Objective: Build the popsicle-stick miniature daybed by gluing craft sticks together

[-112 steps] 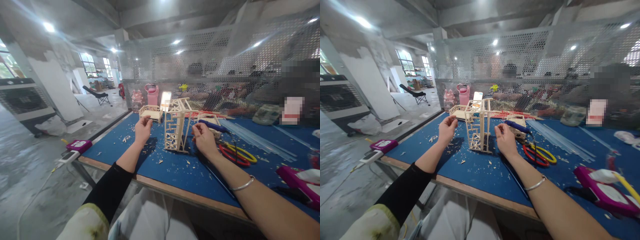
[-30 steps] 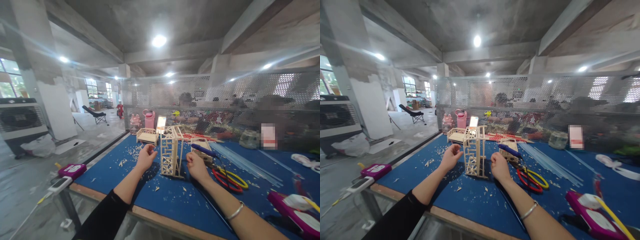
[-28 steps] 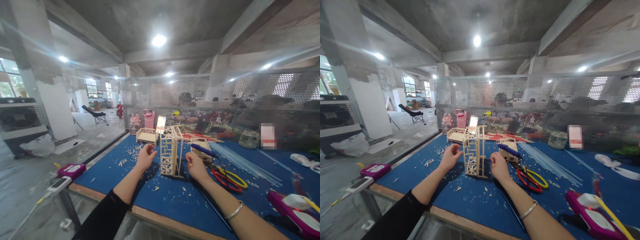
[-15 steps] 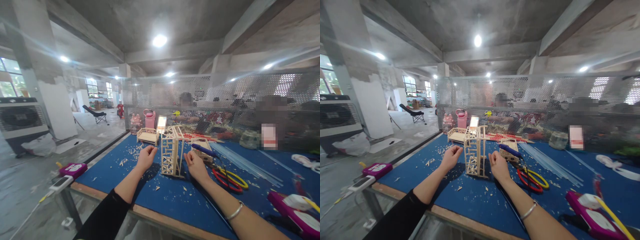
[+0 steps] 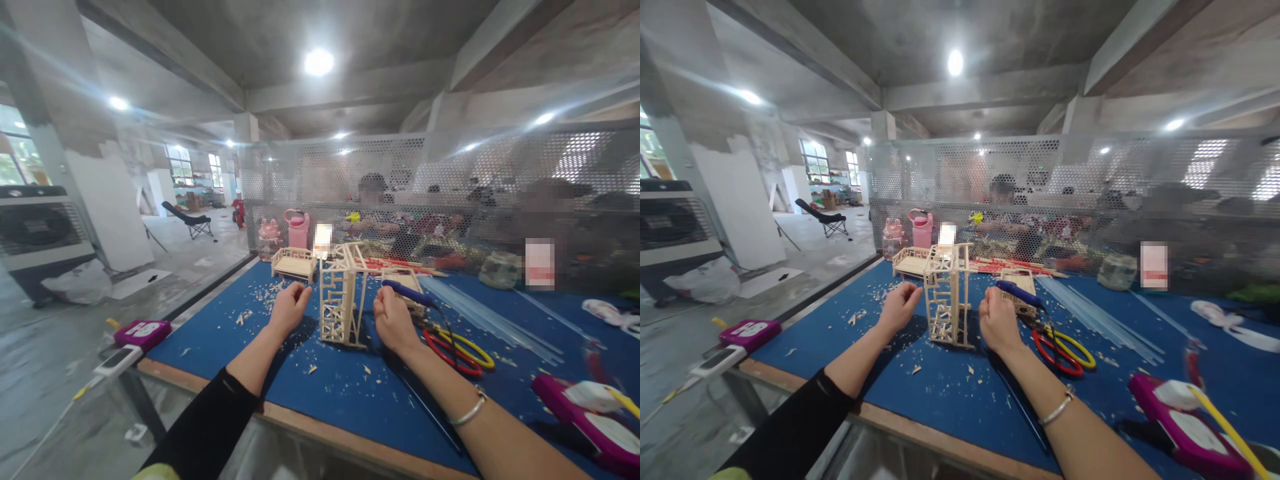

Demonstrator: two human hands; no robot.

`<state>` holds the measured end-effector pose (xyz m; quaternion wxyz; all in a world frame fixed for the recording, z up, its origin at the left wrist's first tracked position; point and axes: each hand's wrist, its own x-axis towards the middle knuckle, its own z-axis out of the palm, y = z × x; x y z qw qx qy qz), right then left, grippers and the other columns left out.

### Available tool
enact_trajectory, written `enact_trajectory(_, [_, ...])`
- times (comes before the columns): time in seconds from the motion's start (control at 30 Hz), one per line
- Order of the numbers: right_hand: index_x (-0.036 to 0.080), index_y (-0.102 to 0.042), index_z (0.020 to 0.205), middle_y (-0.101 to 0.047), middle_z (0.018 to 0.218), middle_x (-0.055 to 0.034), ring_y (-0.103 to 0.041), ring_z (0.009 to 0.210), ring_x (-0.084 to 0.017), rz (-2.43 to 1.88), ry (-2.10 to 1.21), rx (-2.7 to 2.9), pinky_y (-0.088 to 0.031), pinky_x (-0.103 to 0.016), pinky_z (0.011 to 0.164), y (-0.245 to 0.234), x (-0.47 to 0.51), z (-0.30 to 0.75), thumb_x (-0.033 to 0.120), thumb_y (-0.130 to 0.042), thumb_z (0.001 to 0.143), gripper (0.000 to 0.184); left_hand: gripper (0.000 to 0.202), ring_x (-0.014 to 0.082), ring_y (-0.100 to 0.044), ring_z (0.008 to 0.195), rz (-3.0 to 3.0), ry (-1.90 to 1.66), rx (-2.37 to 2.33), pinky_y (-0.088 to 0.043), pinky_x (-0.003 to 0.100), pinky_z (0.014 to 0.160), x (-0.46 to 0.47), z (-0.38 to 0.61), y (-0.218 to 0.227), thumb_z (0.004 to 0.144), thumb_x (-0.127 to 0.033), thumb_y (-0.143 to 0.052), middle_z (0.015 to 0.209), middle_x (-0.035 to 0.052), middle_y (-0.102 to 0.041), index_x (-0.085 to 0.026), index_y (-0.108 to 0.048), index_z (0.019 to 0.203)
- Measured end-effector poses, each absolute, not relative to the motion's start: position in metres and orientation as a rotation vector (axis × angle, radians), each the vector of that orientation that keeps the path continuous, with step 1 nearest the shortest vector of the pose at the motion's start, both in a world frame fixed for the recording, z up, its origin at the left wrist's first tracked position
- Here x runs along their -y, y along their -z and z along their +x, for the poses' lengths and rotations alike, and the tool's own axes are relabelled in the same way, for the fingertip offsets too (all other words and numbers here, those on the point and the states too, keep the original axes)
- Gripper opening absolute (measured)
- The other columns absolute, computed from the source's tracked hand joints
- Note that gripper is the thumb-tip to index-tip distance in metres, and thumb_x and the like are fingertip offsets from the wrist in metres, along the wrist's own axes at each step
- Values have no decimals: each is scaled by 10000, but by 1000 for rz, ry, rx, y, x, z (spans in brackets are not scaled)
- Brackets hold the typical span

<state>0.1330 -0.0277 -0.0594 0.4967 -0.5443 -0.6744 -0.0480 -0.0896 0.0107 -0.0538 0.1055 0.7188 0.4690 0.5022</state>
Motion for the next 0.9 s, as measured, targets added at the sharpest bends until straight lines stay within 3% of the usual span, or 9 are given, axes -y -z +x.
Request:
enact_trajectory(0.2, [253,-296,706,-439,602,-1,-436,582,-195,-1288,55,1635,-324,-320,575,57,34,134,267,-313,758,57,256,110,-439,505,2097,-1501,-1361,-337,235,535,-27,-90,54,800,-363,-470,566,-49,-475,-171,-528,959])
enact_trajectory(0.43, [247,-321,732,-436,634,13,-419,584,-167,-1299,-199,1648,-350,-297,570,64,46,127,292,-346,809,92,377,105,-472,542,2092,-1373,-1343,-370,234,556,-33,-84,56,817,-367,-473,706,-11,-571,-162,-496,1133])
enact_trajectory(0.67, [242,-330,749,-451,631,14,-441,570,-162,-1355,-238,1562,-346,-293,562,62,41,136,312,-322,830,107,432,106,-471,526,2083,-1326,-1442,-376,238,559,-36,-90,58,799,-343,-485,727,-2,-581,-140,-489,1181])
enact_trajectory(0.9, [245,-297,780,-453,611,8,-462,547,-186,-1332,-43,1635,-330,-304,561,47,35,144,254,-319,781,23,360,116,-494,524,2092,-1295,-1338,-377,243,564,-36,-84,67,760,-288,-538,681,-10,-602,-176,-545,1102])
